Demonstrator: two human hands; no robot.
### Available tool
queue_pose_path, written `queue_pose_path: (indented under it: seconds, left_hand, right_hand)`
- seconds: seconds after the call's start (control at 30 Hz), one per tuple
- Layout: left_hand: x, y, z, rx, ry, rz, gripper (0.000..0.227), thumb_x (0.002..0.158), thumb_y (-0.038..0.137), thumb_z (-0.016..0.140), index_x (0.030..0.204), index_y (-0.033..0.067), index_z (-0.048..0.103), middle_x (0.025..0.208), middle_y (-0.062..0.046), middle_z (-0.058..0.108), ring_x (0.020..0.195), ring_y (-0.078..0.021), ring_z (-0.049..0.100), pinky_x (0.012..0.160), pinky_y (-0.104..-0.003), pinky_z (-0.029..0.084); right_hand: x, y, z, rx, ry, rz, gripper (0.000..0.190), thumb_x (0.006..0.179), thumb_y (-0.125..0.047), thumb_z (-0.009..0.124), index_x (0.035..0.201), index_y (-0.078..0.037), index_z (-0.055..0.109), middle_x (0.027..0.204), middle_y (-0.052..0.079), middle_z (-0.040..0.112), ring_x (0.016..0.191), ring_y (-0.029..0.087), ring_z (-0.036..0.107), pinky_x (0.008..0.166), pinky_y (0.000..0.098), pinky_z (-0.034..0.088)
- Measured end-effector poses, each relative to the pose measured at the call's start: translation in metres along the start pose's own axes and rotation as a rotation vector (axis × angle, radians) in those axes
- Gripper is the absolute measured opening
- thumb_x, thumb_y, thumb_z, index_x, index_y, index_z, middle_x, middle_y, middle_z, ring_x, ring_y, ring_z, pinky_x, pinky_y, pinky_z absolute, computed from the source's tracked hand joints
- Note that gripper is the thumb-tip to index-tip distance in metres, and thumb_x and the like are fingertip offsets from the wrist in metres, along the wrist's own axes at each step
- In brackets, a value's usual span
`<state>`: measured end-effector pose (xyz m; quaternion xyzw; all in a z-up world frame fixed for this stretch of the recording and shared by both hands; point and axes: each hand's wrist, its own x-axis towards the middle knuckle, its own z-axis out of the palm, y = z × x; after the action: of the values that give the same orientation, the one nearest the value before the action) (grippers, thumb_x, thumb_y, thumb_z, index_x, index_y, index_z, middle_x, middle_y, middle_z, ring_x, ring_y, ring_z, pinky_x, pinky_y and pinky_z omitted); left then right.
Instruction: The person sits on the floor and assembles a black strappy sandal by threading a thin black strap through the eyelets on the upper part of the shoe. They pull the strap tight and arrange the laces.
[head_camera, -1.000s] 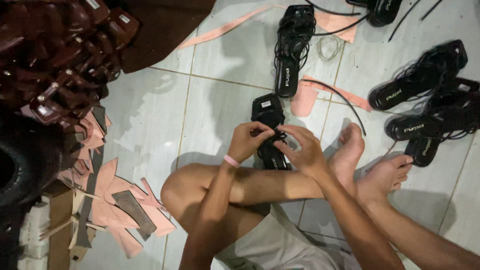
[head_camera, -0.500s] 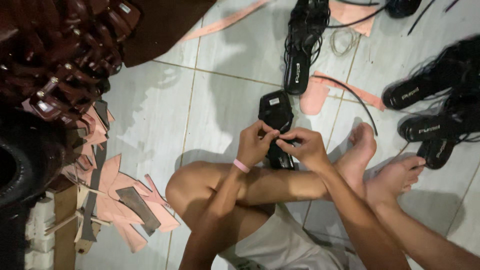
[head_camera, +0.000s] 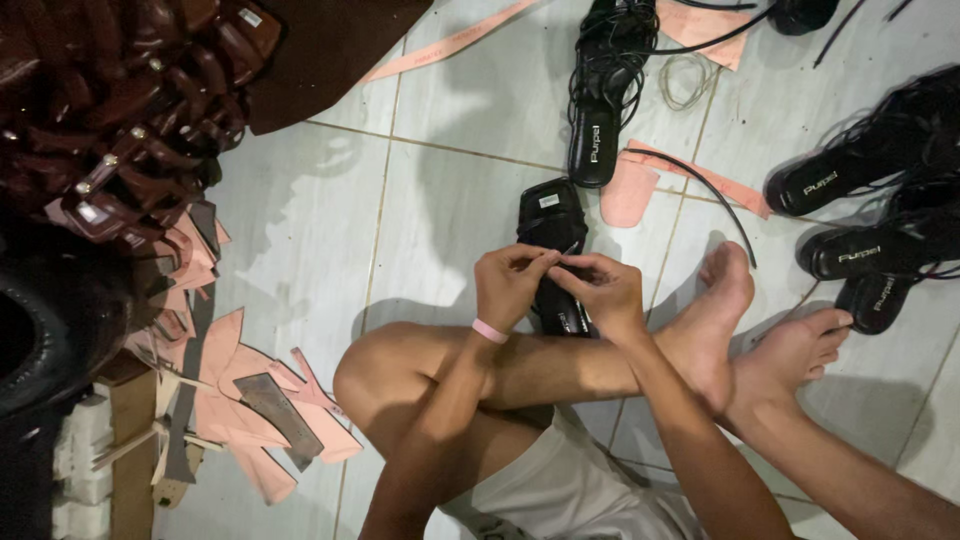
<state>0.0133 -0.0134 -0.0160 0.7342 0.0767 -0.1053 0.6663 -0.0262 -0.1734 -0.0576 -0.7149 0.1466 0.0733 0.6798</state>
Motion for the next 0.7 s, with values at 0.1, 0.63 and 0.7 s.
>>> queue_pose_path:
  seconds: [0.1,0.63,0.7]
  left_hand:
    - [-0.004,-0.004,0.005,0.018,0.058,-0.019,0.012,0.087,0.009,0.080,0.091,-0.0026,0.080,0.079,-0.010,0.078,0.070,-0.0101,0.068,0.064,-0.025,0.055]
    - [-0.012,-0.006,0.010,0.126,-0.031,0.007,0.012,0.087,0.010,0.080,0.093,0.0005,0.081,0.082,-0.011,0.080,0.072,-0.0126,0.074,0.068,-0.027,0.058]
    - [-0.008,-0.001,0.009,-0.006,-0.099,-0.009,0.013,0.093,0.012,0.075,0.101,0.0015,0.077,0.090,-0.011,0.079,0.081,-0.0106,0.072,0.074,-0.027,0.058]
  right_hand:
    - [-0.001,0.007,-0.001,-0.071,0.011,-0.047,0.019,0.087,-0.006,0.083,0.103,0.002,0.077,0.091,0.006,0.078,0.080,0.007,0.069,0.073,0.0219,0.057]
    - [-0.011,0.011,-0.021,-0.027,-0.067,-0.185,0.019,0.085,0.001,0.082,0.102,0.004,0.074,0.102,0.011,0.076,0.094,0.013,0.071,0.088,0.0279,0.060]
    - [-0.015,0.002,-0.024,-0.082,-0.044,-0.235,0.033,0.083,-0.002,0.084,0.112,0.005,0.071,0.110,0.012,0.075,0.100,0.015,0.071,0.091,0.0295,0.059]
